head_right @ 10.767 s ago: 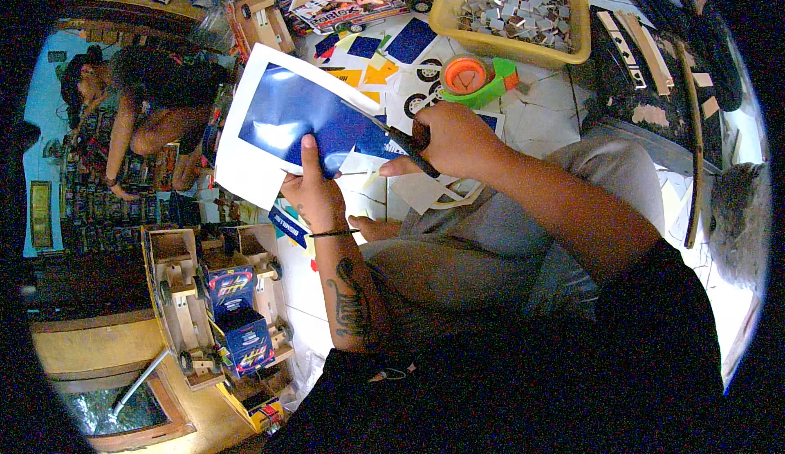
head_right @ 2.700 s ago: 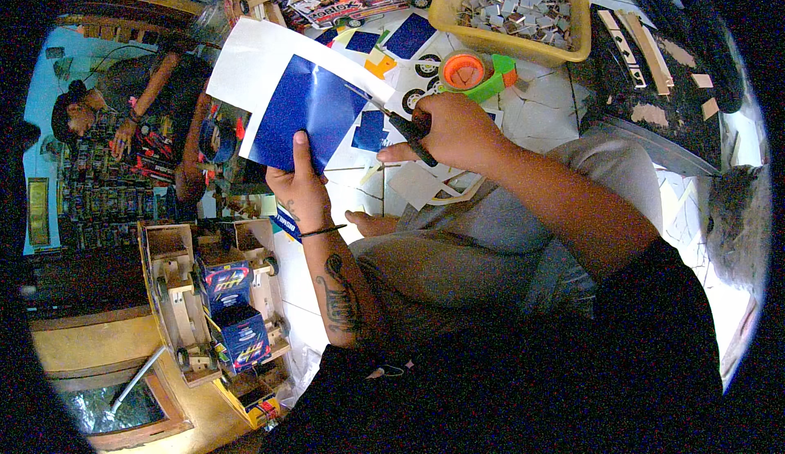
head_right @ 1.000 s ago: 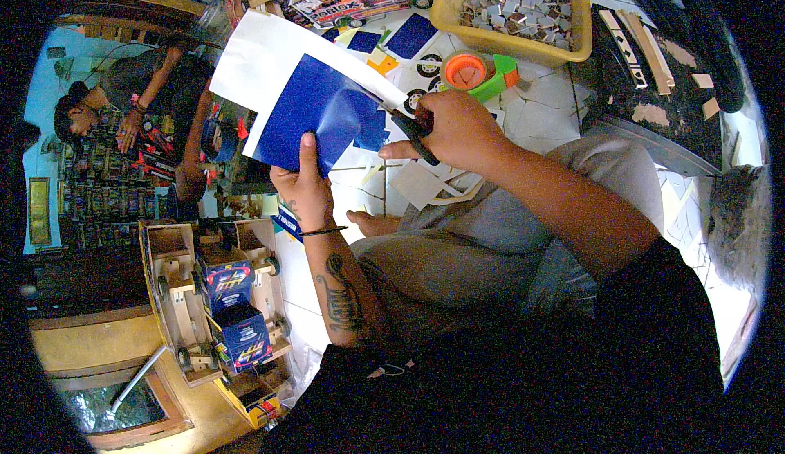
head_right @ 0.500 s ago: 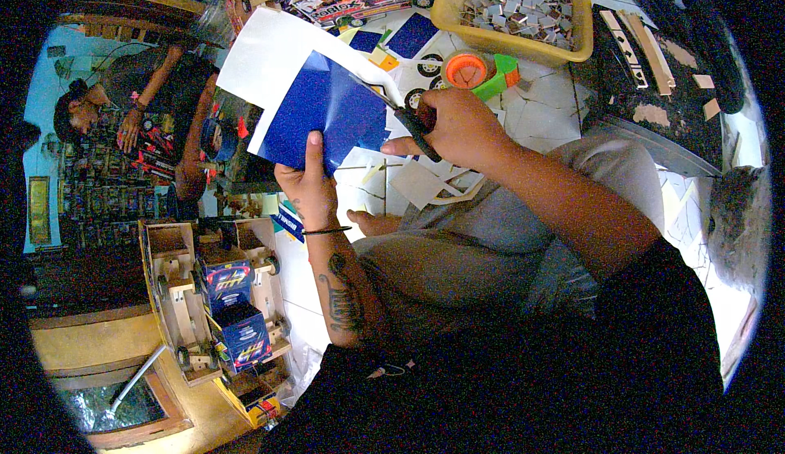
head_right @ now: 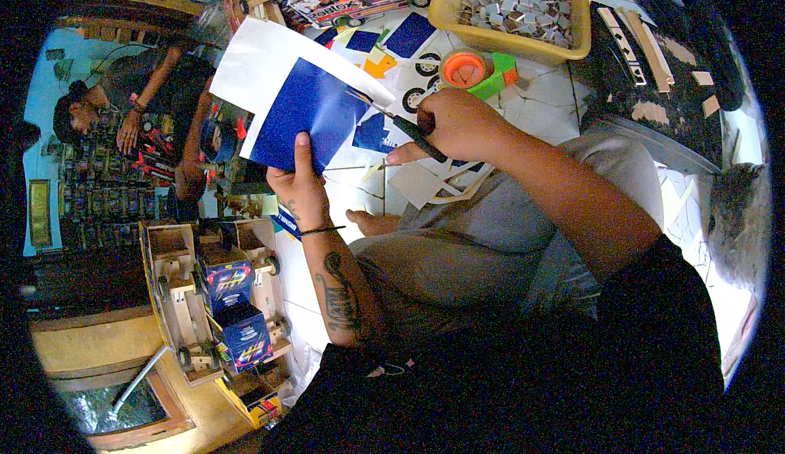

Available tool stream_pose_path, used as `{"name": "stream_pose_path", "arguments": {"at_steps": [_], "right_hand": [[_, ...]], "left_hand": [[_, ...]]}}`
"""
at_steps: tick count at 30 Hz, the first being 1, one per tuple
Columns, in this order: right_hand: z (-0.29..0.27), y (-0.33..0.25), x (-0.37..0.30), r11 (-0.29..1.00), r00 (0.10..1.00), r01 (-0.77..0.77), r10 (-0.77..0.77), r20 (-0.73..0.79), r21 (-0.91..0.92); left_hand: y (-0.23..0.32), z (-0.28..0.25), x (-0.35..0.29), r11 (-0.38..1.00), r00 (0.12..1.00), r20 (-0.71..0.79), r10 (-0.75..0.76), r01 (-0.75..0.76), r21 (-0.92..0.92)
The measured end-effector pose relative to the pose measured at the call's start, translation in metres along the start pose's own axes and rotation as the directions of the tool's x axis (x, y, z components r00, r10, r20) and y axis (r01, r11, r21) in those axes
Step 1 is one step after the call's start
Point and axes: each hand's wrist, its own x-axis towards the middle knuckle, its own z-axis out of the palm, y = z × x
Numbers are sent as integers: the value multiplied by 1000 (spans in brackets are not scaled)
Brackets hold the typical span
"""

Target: The person sits on the floor and uses scissors to cut blue and yellow printed paper sheets into smaller pieces. The person holds the paper with one hand and cuts with the other, placing cut pieces on the floor.

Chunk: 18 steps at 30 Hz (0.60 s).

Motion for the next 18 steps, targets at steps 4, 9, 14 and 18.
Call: {"name": "stream_pose_path", "arguments": {"at_steps": [4, 9, 14, 18], "right_hand": [[2, 1, 1, 999, 1000, -22, 22, -22, 24], [10, 5, 3, 983, 999, 7, 0, -34, 183], [6, 6, 3, 987, 995, -23, 8, 97, 160], [0, 4, 3, 993, 983, -47, 26, 179, 113]], "left_hand": [[-3, 0, 0, 997, 995, 98, -9, 16, -71], [-7, 2, 0, 978, 994, 99, -39, 58, -200], [-9, -1, 3, 964, 986, 123, -112, 138, -229], [-10, -1, 4, 919, 972, 111, -205, 230, -320]]}}
